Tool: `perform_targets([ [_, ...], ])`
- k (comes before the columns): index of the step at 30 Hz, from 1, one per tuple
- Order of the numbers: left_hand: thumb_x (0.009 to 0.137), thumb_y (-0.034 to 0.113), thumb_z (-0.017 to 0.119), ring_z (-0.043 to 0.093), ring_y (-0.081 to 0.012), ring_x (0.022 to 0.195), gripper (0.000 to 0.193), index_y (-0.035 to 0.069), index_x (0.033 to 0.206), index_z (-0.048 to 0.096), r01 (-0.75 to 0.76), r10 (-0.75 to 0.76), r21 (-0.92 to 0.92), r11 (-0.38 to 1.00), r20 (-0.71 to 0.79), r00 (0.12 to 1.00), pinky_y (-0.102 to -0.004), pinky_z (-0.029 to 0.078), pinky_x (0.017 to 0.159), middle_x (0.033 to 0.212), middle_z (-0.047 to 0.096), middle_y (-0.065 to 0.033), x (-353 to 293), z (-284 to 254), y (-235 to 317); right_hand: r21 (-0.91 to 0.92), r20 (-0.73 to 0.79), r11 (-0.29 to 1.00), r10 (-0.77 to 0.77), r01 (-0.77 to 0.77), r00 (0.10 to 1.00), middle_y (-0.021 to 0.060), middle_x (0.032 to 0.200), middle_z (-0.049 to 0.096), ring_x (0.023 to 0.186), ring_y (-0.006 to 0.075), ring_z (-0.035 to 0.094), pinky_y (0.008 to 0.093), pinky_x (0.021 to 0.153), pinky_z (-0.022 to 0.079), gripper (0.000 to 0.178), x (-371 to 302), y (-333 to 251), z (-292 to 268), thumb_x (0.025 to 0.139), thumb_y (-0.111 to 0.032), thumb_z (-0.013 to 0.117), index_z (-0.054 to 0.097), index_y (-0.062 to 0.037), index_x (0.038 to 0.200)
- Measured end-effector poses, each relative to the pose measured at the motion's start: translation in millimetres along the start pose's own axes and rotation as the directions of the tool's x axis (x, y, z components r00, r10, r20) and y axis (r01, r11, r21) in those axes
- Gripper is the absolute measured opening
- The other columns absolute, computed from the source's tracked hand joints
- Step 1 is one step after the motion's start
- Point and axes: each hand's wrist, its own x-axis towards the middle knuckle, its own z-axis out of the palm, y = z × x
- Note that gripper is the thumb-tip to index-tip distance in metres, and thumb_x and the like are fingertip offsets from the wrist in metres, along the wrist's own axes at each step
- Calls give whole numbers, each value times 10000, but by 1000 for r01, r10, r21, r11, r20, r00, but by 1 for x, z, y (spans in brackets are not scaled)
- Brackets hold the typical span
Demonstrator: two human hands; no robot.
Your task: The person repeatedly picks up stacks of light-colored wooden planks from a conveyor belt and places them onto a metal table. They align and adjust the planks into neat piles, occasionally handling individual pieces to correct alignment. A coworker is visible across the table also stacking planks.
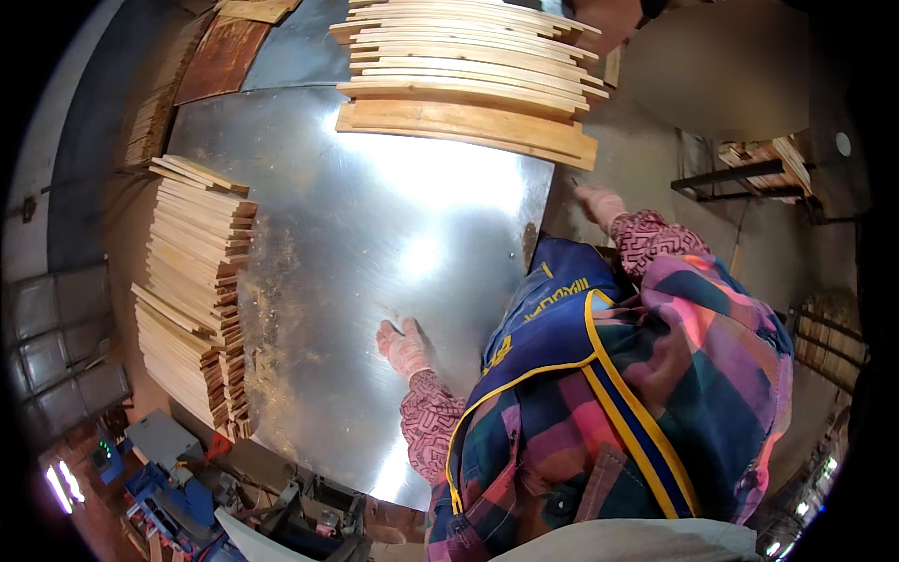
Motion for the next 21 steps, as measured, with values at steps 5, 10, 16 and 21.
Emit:
perform_targets([
  [5, 899, 440, 604, 507, -380, 1279, 643, 16, 1377, 527, -26, 33, -190, 981, 32, 999, -420, 392, 1082, 1365, 548, -241, -1, 13, 124, 683, 117, 649, 354, -334, 928, 69, 1027, 708, 838, 232, 661, 375, 648, 480, 384, 94, 5, -29, 905, -461, 654, 675, -190, 1176],
  [10, 921, 408, 603, 504, -352, 1296, 689, 26, 1468, 427, 43, 92, -528, 848, 226, 970, -386, 404, 1067, 1357, 563, -213, 21, 37, 294, 804, 471, 248, 289, -540, 834, 32, 1114, 669, 882, 265, 623, 516, 698, 486, 366, 119, -26, -44, 892, -455, 699, 670, -217, 1170],
  [16, 932, 327, 674, 541, -338, 1233, 922, 81, 1596, 84, 456, 183, -874, 166, 482, 857, -419, 476, 1014, 1407, 503, -190, 75, 95, 444, 324, 821, 537, 250, -779, 513, 47, 625, 602, 480, 152, 557, 270, 411, 418, 380, 98, -60, -147, 946, -437, 650, 666, -81, 1075],
  [21, 816, 145, 795, 612, -258, 1088, 933, -41, 1529, 223, 130, 82, -923, 363, 170, 982, -354, 527, 877, 1220, 621, -182, 85, 123, 457, -109, 738, 980, 193, -167, 647, 48, 670, 661, 474, 114, 556, 251, 405, 395, 404, 122, -107, -221, 960, -442, 642, 706, -47, 1020],
])
